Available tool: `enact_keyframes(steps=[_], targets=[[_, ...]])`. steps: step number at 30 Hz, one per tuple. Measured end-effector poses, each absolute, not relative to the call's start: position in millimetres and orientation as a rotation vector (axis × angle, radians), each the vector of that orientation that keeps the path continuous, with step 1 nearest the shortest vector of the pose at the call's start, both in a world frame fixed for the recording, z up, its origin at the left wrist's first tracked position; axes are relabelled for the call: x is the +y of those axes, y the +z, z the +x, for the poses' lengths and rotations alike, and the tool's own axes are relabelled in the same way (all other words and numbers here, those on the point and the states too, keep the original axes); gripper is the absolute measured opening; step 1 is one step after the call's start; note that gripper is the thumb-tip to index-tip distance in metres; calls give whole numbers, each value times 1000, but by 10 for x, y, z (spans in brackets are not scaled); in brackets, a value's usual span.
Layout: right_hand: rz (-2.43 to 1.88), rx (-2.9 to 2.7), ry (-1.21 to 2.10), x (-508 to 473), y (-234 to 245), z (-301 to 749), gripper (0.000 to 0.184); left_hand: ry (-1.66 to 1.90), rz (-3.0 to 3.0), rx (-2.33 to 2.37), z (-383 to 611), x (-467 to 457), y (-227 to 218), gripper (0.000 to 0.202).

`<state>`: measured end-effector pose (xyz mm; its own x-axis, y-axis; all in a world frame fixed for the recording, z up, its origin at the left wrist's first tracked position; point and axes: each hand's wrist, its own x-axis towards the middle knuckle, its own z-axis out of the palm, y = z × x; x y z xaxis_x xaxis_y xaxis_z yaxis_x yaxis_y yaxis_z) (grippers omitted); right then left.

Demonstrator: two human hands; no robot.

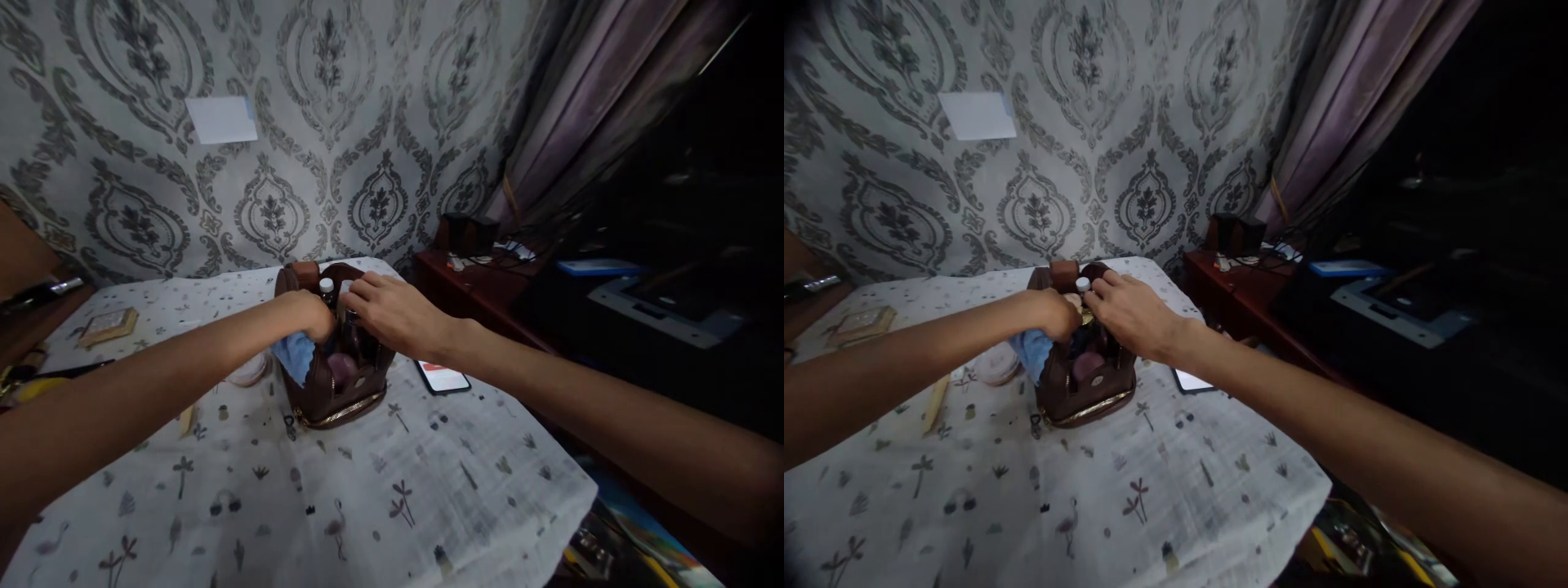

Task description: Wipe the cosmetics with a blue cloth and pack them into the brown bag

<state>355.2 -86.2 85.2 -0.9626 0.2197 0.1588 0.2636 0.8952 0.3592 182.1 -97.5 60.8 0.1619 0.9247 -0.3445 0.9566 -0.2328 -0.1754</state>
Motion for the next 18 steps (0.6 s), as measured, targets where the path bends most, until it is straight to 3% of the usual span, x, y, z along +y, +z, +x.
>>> enact_keyframes(steps=[7, 18], targets=[[-557, -2914, -478, -782, 831, 3609, 23, -889, 2253, 1918, 1922, -1124, 677, 40], [-600, -2872, -367, -753, 810, 3619, 21, -931, 2409, 1749, 1926, -1269, 783, 26]])
